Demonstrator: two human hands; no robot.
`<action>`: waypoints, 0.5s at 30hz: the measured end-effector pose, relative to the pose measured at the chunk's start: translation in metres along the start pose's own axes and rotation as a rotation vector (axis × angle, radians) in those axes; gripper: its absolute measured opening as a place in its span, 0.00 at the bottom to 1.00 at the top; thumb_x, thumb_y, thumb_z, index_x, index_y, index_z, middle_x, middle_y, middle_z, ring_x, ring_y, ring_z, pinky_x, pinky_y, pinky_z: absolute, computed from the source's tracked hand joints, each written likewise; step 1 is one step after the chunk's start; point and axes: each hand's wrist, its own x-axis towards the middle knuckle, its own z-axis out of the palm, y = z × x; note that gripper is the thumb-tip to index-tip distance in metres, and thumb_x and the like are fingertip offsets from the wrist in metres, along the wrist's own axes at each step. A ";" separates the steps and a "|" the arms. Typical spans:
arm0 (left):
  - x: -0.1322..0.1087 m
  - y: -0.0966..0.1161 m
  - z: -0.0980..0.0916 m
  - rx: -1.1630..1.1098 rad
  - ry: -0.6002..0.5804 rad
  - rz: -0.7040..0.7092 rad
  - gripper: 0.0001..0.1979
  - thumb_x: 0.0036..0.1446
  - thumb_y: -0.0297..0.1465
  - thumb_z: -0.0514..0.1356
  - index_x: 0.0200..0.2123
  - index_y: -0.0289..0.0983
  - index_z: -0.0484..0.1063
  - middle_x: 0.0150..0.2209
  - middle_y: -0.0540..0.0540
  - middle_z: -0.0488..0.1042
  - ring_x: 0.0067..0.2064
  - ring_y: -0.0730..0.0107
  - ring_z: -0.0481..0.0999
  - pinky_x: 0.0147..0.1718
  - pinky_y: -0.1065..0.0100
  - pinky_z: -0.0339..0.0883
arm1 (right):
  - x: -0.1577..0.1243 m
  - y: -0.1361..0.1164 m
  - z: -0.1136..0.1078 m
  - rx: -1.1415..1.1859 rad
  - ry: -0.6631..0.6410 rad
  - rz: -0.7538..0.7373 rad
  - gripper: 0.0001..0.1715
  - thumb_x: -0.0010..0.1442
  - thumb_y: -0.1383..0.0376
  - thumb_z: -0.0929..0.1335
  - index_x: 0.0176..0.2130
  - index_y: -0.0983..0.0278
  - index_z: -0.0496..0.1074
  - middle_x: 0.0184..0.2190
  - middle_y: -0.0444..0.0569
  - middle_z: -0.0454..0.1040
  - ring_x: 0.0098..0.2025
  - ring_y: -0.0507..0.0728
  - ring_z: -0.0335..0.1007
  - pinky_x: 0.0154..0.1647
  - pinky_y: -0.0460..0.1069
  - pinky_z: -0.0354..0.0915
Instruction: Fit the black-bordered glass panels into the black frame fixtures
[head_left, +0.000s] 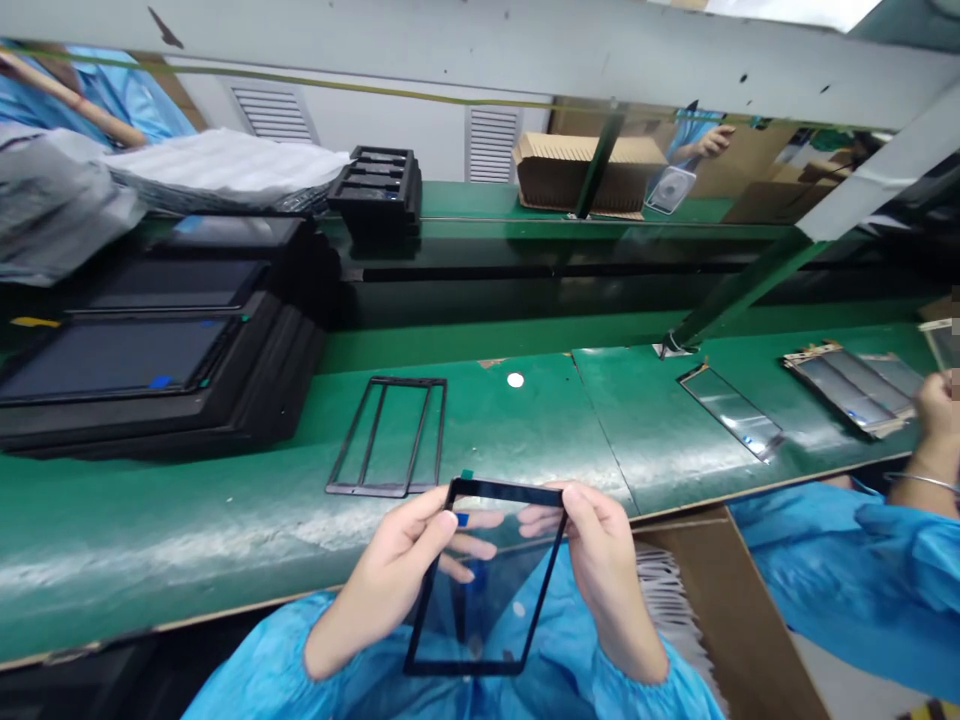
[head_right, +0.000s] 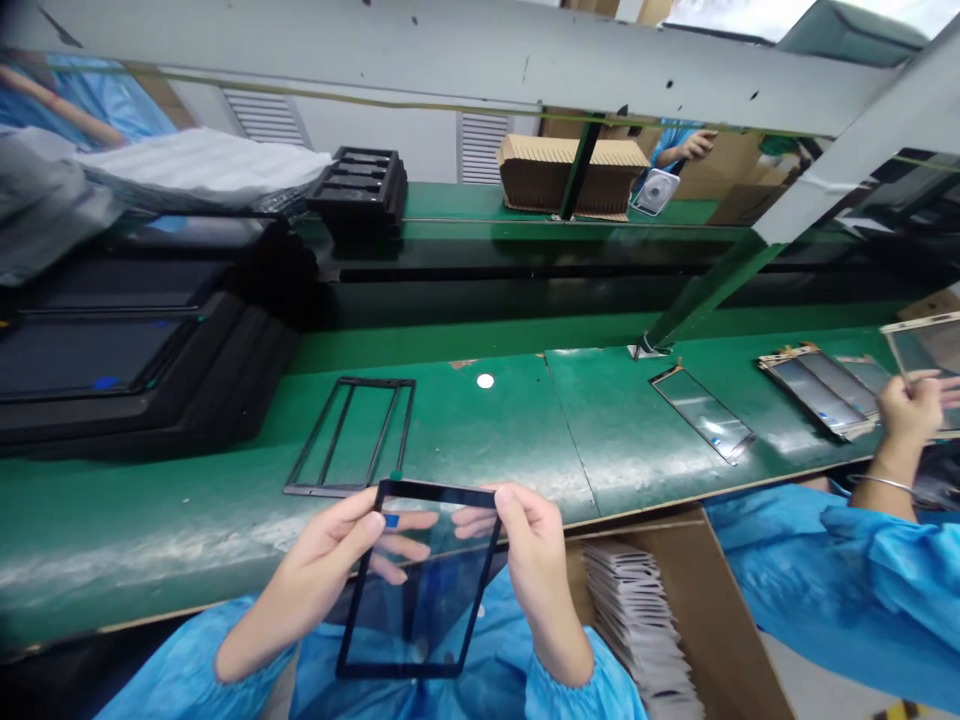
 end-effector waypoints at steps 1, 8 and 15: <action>0.000 -0.001 -0.001 0.002 0.005 0.005 0.26 0.66 0.50 0.65 0.55 0.35 0.75 0.51 0.29 0.85 0.42 0.49 0.89 0.32 0.62 0.83 | -0.001 -0.002 0.001 -0.022 0.007 -0.008 0.22 0.64 0.46 0.73 0.36 0.61 0.85 0.25 0.52 0.85 0.25 0.64 0.83 0.31 0.56 0.79; 0.000 -0.001 -0.001 0.024 0.046 0.041 0.23 0.65 0.49 0.66 0.49 0.34 0.77 0.49 0.30 0.86 0.43 0.48 0.89 0.28 0.64 0.83 | -0.005 -0.012 0.004 -0.151 -0.004 -0.100 0.21 0.67 0.49 0.72 0.35 0.61 0.85 0.24 0.49 0.85 0.25 0.61 0.84 0.32 0.52 0.79; -0.002 0.001 -0.003 0.094 0.030 0.032 0.23 0.68 0.49 0.63 0.49 0.34 0.78 0.49 0.29 0.86 0.42 0.47 0.88 0.28 0.61 0.84 | -0.005 -0.010 0.003 -0.217 -0.015 -0.201 0.19 0.70 0.51 0.71 0.37 0.60 0.85 0.26 0.48 0.87 0.26 0.59 0.85 0.32 0.50 0.80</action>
